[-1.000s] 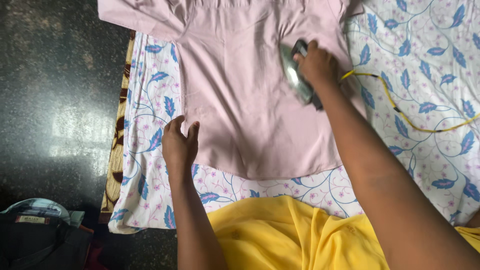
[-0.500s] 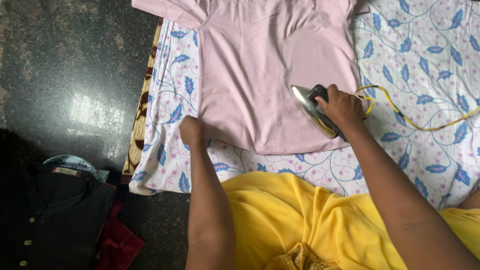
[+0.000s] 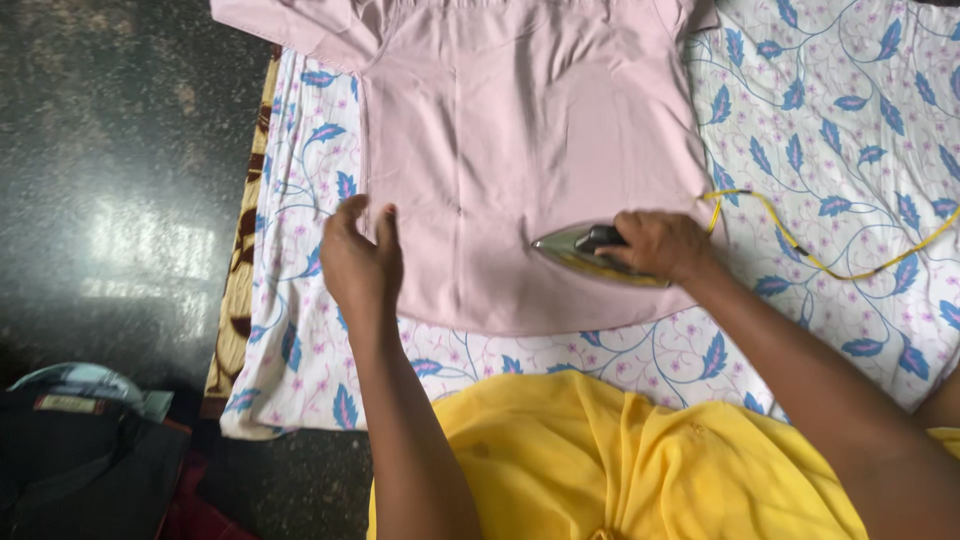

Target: The person irons a light pink long-sleeved shirt laid flat on a patterned bedsheet. They use a handheld electric iron, smoothing the front, sleeves, and back of the shirt while occasionally adjusting the fabric with their other hand.

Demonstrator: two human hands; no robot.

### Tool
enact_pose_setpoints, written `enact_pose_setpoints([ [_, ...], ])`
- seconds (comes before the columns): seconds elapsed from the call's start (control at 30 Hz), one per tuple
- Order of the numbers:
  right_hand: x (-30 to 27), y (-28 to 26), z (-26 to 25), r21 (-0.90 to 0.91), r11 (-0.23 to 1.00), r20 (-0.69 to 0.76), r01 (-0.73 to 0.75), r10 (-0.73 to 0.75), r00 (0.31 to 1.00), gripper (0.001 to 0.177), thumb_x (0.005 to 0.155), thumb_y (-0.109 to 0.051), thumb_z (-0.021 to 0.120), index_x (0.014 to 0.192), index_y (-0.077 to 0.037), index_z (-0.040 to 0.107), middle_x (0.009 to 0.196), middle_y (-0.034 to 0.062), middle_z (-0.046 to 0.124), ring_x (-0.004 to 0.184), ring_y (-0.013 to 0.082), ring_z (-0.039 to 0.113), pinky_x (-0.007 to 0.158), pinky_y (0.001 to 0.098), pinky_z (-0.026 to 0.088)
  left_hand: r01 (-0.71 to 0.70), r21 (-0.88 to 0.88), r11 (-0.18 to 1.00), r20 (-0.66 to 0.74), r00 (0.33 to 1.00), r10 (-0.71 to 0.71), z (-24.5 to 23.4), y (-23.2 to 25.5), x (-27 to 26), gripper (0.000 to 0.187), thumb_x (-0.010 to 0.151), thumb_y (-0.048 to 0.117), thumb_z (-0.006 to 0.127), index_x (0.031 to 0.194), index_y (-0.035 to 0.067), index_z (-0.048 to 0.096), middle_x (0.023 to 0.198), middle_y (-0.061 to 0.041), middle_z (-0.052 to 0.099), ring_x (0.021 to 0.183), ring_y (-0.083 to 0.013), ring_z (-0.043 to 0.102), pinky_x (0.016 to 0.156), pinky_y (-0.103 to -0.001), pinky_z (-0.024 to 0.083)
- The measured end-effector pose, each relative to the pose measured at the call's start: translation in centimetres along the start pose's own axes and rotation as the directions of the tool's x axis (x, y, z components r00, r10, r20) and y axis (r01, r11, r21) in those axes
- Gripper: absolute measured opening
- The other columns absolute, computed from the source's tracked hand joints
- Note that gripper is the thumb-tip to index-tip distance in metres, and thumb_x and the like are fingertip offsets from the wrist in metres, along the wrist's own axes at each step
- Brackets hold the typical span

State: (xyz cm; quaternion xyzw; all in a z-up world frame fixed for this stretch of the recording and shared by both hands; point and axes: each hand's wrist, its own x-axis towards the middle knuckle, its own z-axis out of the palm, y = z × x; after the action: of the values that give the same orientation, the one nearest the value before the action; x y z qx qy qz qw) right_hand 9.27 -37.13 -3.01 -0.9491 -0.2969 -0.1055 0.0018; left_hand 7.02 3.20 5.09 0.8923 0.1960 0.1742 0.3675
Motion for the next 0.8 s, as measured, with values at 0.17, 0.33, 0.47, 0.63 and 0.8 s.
enact_pose_setpoints([
  [0.17, 8.9, 10.4, 3.3, -0.189, 0.977, -0.043, -0.096, 0.090, 0.995, 0.059, 0.097, -0.068, 0.065, 0.092, -0.010, 0.059, 0.077, 0.0123, 0.067, 0.066, 0.0315, 0.070, 0.058, 0.0447, 0.056, 0.120, -0.043, 0.992, 0.335, 0.937, -0.099, 0.7, 2.9, 0.1, 0.045, 0.090, 0.038, 0.073, 0.123, 0.008, 0.069, 0.122, -0.014, 0.072, 0.079, -0.0385, 0.071, 0.084, -0.043, 0.055],
  [0.33, 20.7, 19.9, 7.5, -0.207, 0.775, -0.027, -0.597, 0.606, 0.795, 0.068, 0.099, -0.067, 0.069, 0.108, 0.000, 0.065, 0.080, 0.0242, 0.072, 0.073, 0.0431, 0.071, 0.061, 0.0520, 0.055, 0.019, -0.112, 0.994, 0.364, 0.931, 0.023, 2.2, 3.2, 1.0, 0.044, 0.091, 0.037, 0.073, 0.123, 0.006, 0.070, 0.124, -0.017, 0.071, 0.114, -0.0330, 0.069, 0.088, -0.041, 0.054],
  [0.47, 27.1, 20.2, 9.5, 0.118, 0.444, 0.028, -0.888, 0.893, 0.450, 0.050, 0.090, -0.053, 0.075, 0.110, -0.007, 0.069, 0.107, 0.0162, 0.074, 0.103, 0.0368, 0.073, 0.086, 0.0478, 0.056, 0.068, -0.051, 0.996, 0.411, 0.911, -0.041, 2.4, 3.0, 1.7, 0.047, 0.090, 0.039, 0.073, 0.125, 0.009, 0.070, 0.124, -0.015, 0.072, 0.116, -0.0308, 0.068, 0.090, -0.042, 0.053],
  [0.63, 28.0, 15.3, 8.0, 0.080, 0.585, 0.090, -0.807, 0.802, 0.590, 0.053, 0.094, -0.047, 0.074, 0.118, -0.002, 0.060, 0.114, 0.0245, 0.068, 0.107, 0.0434, 0.066, 0.087, 0.0503, 0.053, 0.121, -0.152, 0.981, 0.405, 0.913, -0.049, 2.2, 2.5, 1.7, 0.049, 0.091, 0.042, 0.071, 0.127, 0.009, 0.069, 0.127, -0.013, 0.071, 0.119, -0.0284, 0.068, 0.091, -0.041, 0.056],
  [0.8, 23.0, 8.6, 4.3, 0.084, 0.531, 0.170, -0.843, 0.826, 0.537, 0.049, 0.098, -0.046, 0.068, 0.118, -0.003, 0.059, 0.114, 0.0242, 0.069, 0.108, 0.0435, 0.067, 0.088, 0.0519, 0.053, 0.152, -0.207, 0.966, 0.379, 0.923, -0.063, 1.7, 1.9, 1.3, 0.049, 0.092, 0.043, 0.071, 0.127, 0.008, 0.069, 0.126, -0.013, 0.072, 0.121, -0.0276, 0.068, 0.091, -0.039, 0.056],
])
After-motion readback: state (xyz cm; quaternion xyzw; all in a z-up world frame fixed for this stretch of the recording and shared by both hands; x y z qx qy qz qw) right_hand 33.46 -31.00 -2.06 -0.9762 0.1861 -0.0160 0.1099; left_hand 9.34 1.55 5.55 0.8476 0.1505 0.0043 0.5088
